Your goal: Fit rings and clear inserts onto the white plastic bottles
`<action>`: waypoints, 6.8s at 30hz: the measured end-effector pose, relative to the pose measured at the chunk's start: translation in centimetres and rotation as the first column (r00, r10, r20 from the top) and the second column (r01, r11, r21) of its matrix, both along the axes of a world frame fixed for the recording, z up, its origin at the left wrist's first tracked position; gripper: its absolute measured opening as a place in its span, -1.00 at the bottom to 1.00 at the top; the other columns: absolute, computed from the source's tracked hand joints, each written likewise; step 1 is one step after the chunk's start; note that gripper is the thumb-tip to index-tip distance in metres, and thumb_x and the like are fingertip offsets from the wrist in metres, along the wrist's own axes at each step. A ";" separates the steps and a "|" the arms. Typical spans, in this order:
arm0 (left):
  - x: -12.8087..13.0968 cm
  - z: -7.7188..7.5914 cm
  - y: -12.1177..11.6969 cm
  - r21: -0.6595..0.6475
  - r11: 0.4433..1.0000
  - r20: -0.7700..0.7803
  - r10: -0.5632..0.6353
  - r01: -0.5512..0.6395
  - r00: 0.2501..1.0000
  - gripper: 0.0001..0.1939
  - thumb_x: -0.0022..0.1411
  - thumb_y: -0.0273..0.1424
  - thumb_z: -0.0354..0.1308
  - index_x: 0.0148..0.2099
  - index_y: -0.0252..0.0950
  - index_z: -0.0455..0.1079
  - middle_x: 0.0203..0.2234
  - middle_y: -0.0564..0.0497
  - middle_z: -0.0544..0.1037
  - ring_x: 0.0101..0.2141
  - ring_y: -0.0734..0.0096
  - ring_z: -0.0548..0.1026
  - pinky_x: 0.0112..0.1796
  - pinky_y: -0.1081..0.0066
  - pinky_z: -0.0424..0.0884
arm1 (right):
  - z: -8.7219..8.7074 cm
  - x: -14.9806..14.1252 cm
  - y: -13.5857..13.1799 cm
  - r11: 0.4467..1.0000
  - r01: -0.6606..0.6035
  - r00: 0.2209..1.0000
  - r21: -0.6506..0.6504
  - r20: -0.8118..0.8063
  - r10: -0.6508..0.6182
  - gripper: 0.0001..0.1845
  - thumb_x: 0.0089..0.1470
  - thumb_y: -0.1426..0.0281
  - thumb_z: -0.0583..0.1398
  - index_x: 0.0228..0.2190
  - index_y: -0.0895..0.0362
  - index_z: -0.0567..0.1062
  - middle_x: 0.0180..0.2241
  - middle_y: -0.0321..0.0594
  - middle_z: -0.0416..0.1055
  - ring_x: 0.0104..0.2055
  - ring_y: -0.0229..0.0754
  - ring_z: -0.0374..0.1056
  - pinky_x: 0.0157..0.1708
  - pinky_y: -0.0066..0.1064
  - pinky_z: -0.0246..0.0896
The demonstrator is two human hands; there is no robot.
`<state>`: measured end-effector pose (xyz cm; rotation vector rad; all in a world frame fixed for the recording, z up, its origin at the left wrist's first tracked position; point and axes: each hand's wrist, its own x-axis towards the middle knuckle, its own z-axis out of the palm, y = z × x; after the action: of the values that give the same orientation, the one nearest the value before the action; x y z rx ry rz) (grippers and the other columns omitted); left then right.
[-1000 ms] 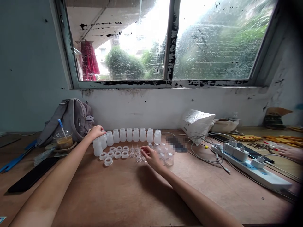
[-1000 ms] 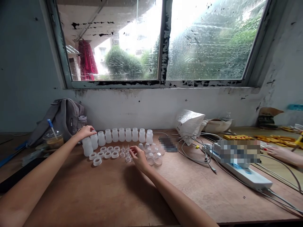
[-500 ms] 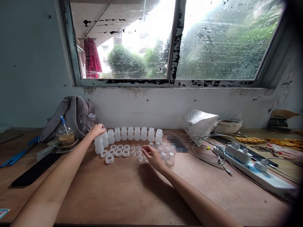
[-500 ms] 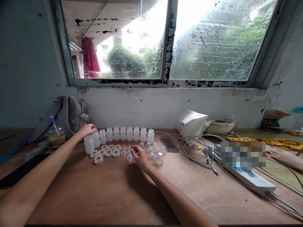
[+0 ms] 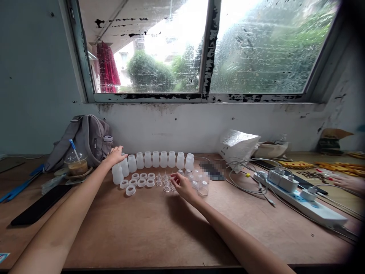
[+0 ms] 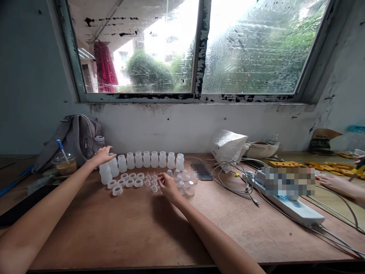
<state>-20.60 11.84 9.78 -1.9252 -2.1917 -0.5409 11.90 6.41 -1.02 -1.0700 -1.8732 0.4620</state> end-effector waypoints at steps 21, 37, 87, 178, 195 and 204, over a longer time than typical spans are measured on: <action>12.2 -11.1 -7.1 0.322 0.835 -0.074 -0.448 0.447 0.891 -0.84 0.17 -0.36 -0.10 -0.26 -0.27 0.25 -0.11 -0.10 0.30 -0.12 0.25 0.28 -0.15 0.27 0.18 | 0.0 -0.9 -2.2 0.998 0.069 0.913 -0.008 0.403 -0.060 -0.79 -0.02 0.29 0.10 -0.33 0.14 0.36 -0.45 -0.23 0.35 -0.45 -0.28 0.23 -0.49 -0.50 0.00; 12.2 -9.0 -9.8 0.044 0.537 0.065 -0.843 0.842 0.534 -0.68 0.10 -0.24 0.00 -0.11 -0.26 0.27 -0.32 -0.03 0.39 -0.33 0.37 0.37 -0.31 0.42 0.28 | -0.8 -0.4 -0.7 0.996 -0.041 0.958 0.079 0.287 0.016 -0.78 -0.08 0.53 0.05 -0.38 0.21 0.47 -0.44 -0.17 0.40 -0.44 -0.28 0.28 -0.40 -0.49 0.15; 15.8 -12.0 -9.6 0.271 0.710 0.866 -0.475 0.649 0.158 -0.71 0.17 -0.22 -0.15 -0.14 -0.28 0.17 -0.57 0.11 0.35 -0.71 0.64 0.31 -0.73 0.64 0.13 | -0.5 -2.2 -2.0 0.998 -0.004 1.000 0.056 0.009 0.004 -0.90 -0.19 0.46 0.08 -0.57 0.12 0.18 -0.64 -0.40 0.14 -0.61 -0.37 0.05 -0.62 -0.55 -0.06; 14.2 -9.9 -10.2 0.276 0.786 0.444 -0.615 0.554 0.651 -0.53 0.06 -0.14 0.03 -0.05 -0.21 -0.01 -0.20 -0.02 0.34 -0.27 0.37 0.39 -0.26 0.35 0.33 | 2.9 1.1 -1.3 0.986 -0.162 0.953 -0.033 -0.266 0.147 -0.79 -0.04 0.28 0.06 -0.45 0.16 0.38 -0.62 -0.31 0.27 -0.61 -0.34 0.18 -0.65 -0.53 0.13; 13.7 -9.7 -10.5 0.282 0.800 0.146 -0.581 0.530 0.801 -0.58 0.01 -0.07 0.04 -0.13 -0.19 0.18 -0.30 0.04 0.45 -0.35 0.36 0.44 -0.35 0.41 0.34 | 3.0 0.7 -1.9 0.985 -0.158 0.987 0.068 -0.032 0.160 -0.82 -0.02 0.33 0.06 -0.50 0.17 0.38 -0.60 -0.29 0.29 -0.59 -0.34 0.16 -0.59 -0.51 0.06; 13.5 -9.9 -10.4 0.293 0.782 0.059 -0.589 0.550 0.806 -0.57 0.00 -0.07 0.05 -0.14 -0.21 0.23 -0.28 -0.01 0.45 -0.35 0.32 0.43 -0.29 0.37 0.32 | 2.6 0.4 -1.9 0.987 -0.127 0.991 0.100 0.048 0.122 -0.56 0.05 0.17 -0.03 -0.72 0.16 0.22 -0.74 -0.36 0.10 -0.67 -0.39 -0.02 -0.66 -0.53 -0.15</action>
<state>-7.09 1.47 -0.16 -2.4424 -1.4530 -1.0365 12.32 4.52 1.56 -0.9048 -1.9868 0.4126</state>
